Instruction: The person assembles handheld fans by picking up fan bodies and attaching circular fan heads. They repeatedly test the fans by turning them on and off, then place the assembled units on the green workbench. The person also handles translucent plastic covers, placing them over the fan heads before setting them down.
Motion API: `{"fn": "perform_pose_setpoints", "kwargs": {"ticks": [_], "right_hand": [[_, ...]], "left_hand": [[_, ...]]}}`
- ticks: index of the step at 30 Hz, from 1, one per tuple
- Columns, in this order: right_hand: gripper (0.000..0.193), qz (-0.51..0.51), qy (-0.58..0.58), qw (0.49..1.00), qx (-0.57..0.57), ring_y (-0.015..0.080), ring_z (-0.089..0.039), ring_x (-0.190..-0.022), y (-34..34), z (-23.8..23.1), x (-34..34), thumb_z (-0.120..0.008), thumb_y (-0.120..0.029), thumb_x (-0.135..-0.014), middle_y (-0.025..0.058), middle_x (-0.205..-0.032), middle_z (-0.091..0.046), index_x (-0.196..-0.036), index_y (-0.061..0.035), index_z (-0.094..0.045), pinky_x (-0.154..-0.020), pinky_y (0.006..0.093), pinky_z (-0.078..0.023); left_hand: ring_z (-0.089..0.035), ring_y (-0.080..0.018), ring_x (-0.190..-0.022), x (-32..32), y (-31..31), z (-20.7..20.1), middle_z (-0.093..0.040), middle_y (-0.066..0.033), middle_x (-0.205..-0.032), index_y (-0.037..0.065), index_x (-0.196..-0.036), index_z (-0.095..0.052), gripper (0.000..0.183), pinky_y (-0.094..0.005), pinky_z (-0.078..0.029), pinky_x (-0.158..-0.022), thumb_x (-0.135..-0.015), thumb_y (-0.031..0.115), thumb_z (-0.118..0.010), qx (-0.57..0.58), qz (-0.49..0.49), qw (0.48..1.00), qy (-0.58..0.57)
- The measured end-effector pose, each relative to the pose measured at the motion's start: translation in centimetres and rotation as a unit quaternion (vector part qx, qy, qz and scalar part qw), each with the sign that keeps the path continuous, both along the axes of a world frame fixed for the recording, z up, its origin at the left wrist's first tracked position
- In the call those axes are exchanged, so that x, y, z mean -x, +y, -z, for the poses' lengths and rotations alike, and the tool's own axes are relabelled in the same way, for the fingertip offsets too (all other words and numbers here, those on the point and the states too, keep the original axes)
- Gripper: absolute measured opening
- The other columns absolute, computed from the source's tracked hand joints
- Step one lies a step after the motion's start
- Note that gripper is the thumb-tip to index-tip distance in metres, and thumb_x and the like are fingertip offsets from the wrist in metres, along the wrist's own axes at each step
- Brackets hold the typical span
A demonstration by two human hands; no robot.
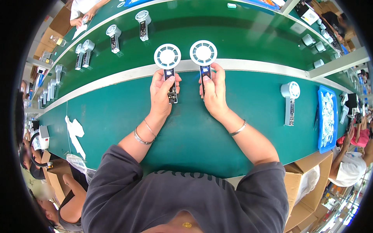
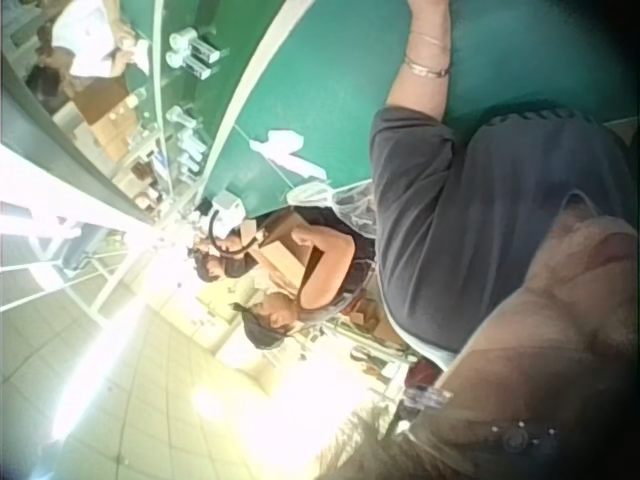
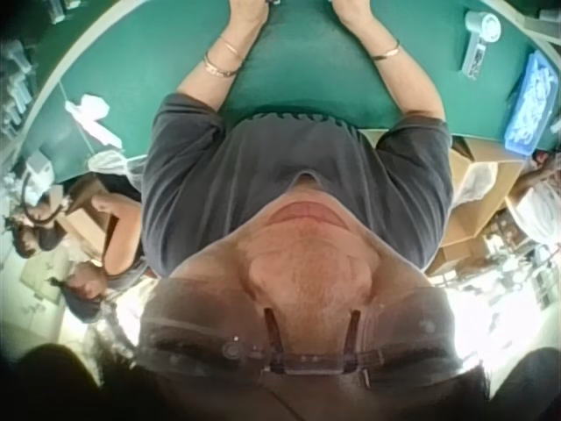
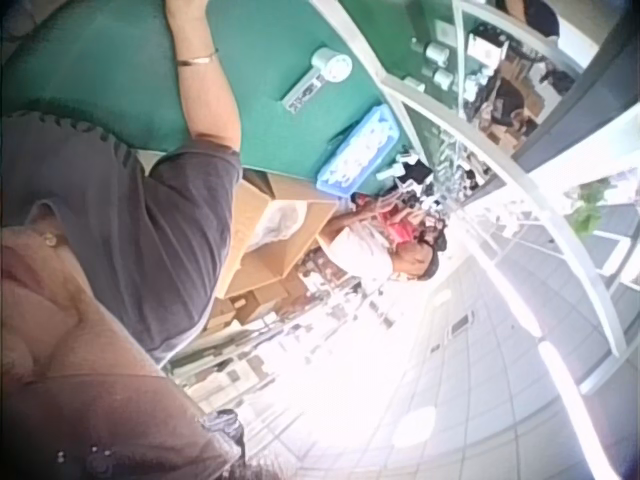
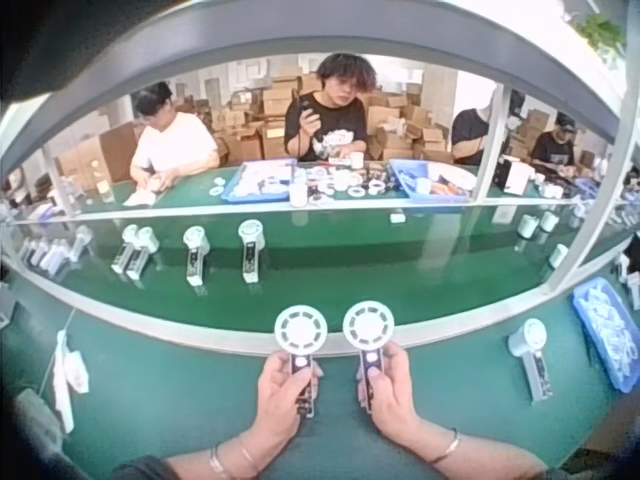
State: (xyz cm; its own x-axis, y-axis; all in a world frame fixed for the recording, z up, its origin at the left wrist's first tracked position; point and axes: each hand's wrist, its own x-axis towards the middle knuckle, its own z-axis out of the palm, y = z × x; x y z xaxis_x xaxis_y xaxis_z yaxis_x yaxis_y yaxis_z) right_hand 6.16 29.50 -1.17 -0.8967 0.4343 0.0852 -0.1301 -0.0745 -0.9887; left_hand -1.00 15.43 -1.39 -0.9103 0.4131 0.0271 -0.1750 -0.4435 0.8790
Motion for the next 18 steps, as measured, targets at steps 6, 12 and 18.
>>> {"fn": "perform_pose_setpoints", "kwargs": {"ticks": [6, 12, 18], "right_hand": [[0.041, -0.003, 0.005, 1.000, 0.014, 0.0075, -0.046, -0.056, 0.19, 0.12, 0.12, -0.041, -0.012, -0.090, 0.0066, -0.084, -0.050, -0.127, -0.0031, -0.026, -0.044, 0.0203, -0.039], [0.043, 0.002, 0.019, 1.000, 0.009, 0.0072, -0.046, -0.056, 0.48, 0.26, 0.13, -0.043, -0.012, -0.090, 0.0062, -0.084, -0.050, -0.127, -0.0020, -0.026, -0.044, 0.0200, -0.038], [0.043, -0.002, 0.028, 1.000, 0.003, 0.0073, -0.046, -0.055, 0.78, 0.69, 0.23, -0.044, -0.015, -0.091, 0.0066, -0.085, -0.050, -0.128, -0.0019, -0.026, -0.044, 0.0196, -0.038]], "left_hand": [[-0.051, -0.0077, -0.067, 0.00, 0.04, 0.14, -0.058, -0.0077, -0.085, 0.001, -0.111, -0.043, 0.032, -0.0207, -0.043, -0.055, -0.085, 0.010, -0.059, -0.011, 0.000, 1.000, 0.003], [-0.051, -0.0086, -0.068, 0.04, 0.28, 0.07, -0.058, -0.0096, -0.088, 0.004, -0.105, -0.043, 0.023, -0.0213, -0.044, -0.057, -0.086, 0.011, -0.055, 0.015, -0.001, 1.000, 0.017], [-0.051, -0.0075, -0.067, 0.02, 0.40, 0.32, -0.057, -0.0070, -0.084, 0.001, -0.110, -0.043, 0.034, -0.0208, -0.043, -0.055, -0.085, 0.013, -0.062, -0.005, -0.012, 1.000, 0.000]]}}
